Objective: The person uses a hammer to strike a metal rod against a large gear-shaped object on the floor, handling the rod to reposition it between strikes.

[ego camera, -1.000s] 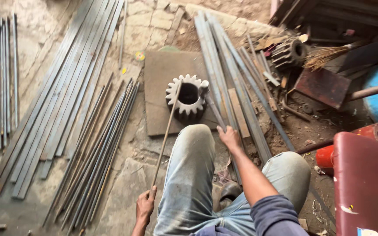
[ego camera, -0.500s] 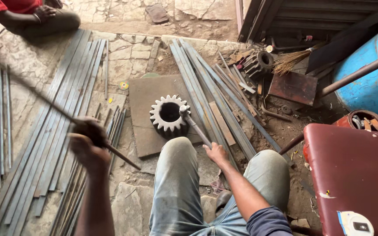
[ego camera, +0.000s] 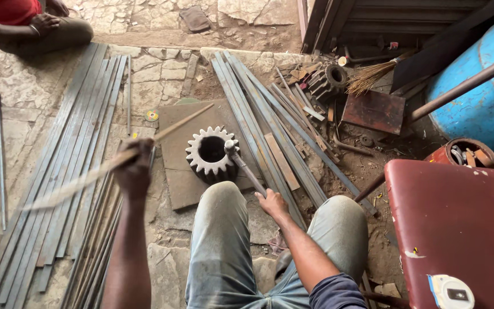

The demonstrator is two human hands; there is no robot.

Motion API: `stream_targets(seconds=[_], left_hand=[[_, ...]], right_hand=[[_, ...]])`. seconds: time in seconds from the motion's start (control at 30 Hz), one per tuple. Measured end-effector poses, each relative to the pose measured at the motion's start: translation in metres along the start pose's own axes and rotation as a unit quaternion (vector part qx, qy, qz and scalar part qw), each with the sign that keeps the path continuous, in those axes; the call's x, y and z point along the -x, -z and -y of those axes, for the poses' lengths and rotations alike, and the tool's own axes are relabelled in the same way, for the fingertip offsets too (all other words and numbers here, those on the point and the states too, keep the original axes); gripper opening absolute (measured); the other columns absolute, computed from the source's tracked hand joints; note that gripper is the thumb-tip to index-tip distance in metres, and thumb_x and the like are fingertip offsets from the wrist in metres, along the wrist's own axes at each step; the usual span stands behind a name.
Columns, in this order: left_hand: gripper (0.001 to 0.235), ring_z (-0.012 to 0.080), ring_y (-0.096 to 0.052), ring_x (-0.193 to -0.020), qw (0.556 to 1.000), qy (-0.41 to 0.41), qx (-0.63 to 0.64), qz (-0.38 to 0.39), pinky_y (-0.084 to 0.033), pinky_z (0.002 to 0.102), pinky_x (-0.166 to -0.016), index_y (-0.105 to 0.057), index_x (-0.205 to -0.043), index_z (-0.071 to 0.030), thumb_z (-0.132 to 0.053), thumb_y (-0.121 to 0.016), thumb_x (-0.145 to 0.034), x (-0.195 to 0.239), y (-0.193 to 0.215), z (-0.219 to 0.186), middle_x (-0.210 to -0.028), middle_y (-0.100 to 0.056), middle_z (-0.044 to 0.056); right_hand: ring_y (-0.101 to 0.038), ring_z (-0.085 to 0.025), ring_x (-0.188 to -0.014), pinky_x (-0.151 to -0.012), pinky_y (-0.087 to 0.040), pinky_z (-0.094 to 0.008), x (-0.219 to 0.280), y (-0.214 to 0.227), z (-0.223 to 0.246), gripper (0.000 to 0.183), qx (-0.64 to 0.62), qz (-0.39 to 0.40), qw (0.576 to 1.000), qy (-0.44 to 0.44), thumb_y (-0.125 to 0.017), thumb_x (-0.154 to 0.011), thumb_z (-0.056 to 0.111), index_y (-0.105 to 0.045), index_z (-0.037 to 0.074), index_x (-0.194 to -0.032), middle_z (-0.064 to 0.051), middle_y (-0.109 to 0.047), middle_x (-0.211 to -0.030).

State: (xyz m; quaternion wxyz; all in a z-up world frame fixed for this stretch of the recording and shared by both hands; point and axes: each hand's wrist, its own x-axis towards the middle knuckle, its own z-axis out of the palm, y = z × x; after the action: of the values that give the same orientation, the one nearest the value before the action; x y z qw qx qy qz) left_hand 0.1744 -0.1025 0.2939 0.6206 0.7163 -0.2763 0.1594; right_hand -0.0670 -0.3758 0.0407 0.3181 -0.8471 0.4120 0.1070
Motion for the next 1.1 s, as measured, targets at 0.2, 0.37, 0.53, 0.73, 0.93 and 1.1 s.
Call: stream_targets(seconds=[0.2, 0.37, 0.53, 0.73, 0.93, 1.1], left_hand=[[0.022, 0.0105, -0.071, -0.057, 0.96, 0.143, -0.166, 0.172, -0.051, 0.027, -0.043, -0.078, -0.105, -0.007, -0.027, -0.07, -0.1, 0.091, -0.013, 0.03, -0.078, -0.078, 0.01], [0.039, 0.0171, -0.075, -0.083, 0.926, 0.281, 0.158, 0.196, -0.06, 0.026, -0.062, -0.064, -0.131, -0.001, -0.011, -0.065, -0.093, 0.124, 0.008, 0.001, -0.107, -0.077, 0.017], [0.052, 0.0197, -0.072, -0.074, 0.846, 0.409, 0.298, 0.166, -0.057, 0.028, -0.064, -0.059, -0.139, 0.005, -0.013, -0.052, -0.091, 0.132, 0.023, -0.016, -0.093, -0.078, 0.019], [0.053, 0.0134, -0.055, -0.057, 0.82, 0.488, 0.25, 0.168, -0.046, 0.027, -0.053, -0.052, -0.147, 0.002, -0.013, -0.058, -0.096, 0.16, 0.04, 0.006, -0.071, -0.061, 0.007], [0.043, 0.0111, -0.042, -0.048, 0.794, 0.547, 0.246, 0.104, -0.037, 0.027, -0.044, -0.063, -0.138, 0.002, -0.019, -0.056, -0.101, 0.188, 0.042, 0.036, -0.06, -0.047, 0.001], [0.039, 0.0112, -0.05, -0.055, 0.759, 0.593, 0.266, 0.042, -0.04, 0.026, -0.049, -0.06, -0.133, 0.003, -0.021, -0.052, -0.104, 0.177, 0.024, 0.026, -0.066, -0.052, 0.002]], right_hand=[[-0.067, -0.046, -0.111, -0.094, -0.053, -0.056, -0.004, 0.002, 0.002, 0.062, -0.003, -0.004, 1.0, 0.004, -0.058, -0.092, 0.066, -0.067, 0.009, -0.115, -0.027, -0.071, -0.113], [-0.067, -0.046, -0.112, -0.094, -0.053, -0.056, -0.001, 0.0, 0.003, 0.061, 0.0, 0.001, 1.0, 0.001, -0.058, -0.092, 0.064, -0.068, 0.009, -0.115, -0.026, -0.071, -0.113], [-0.069, -0.044, -0.11, -0.093, -0.054, -0.055, 0.001, 0.001, 0.004, 0.061, 0.0, 0.021, 1.0, -0.01, -0.056, -0.094, 0.063, -0.066, 0.007, -0.116, -0.025, -0.072, -0.113], [-0.069, -0.043, -0.109, -0.092, -0.054, -0.055, 0.003, 0.003, 0.006, 0.06, -0.008, 0.025, 1.0, -0.017, -0.056, -0.094, 0.063, -0.067, 0.008, -0.114, -0.023, -0.073, -0.111], [-0.069, -0.042, -0.109, -0.091, -0.054, -0.055, 0.005, 0.004, 0.006, 0.059, -0.005, 0.02, 1.0, -0.013, -0.057, -0.094, 0.063, -0.067, 0.008, -0.113, -0.023, -0.073, -0.111], [-0.068, -0.042, -0.11, -0.091, -0.054, -0.055, 0.004, 0.005, 0.007, 0.059, -0.004, 0.023, 1.0, -0.017, -0.057, -0.093, 0.064, -0.067, 0.009, -0.113, -0.022, -0.073, -0.112]])
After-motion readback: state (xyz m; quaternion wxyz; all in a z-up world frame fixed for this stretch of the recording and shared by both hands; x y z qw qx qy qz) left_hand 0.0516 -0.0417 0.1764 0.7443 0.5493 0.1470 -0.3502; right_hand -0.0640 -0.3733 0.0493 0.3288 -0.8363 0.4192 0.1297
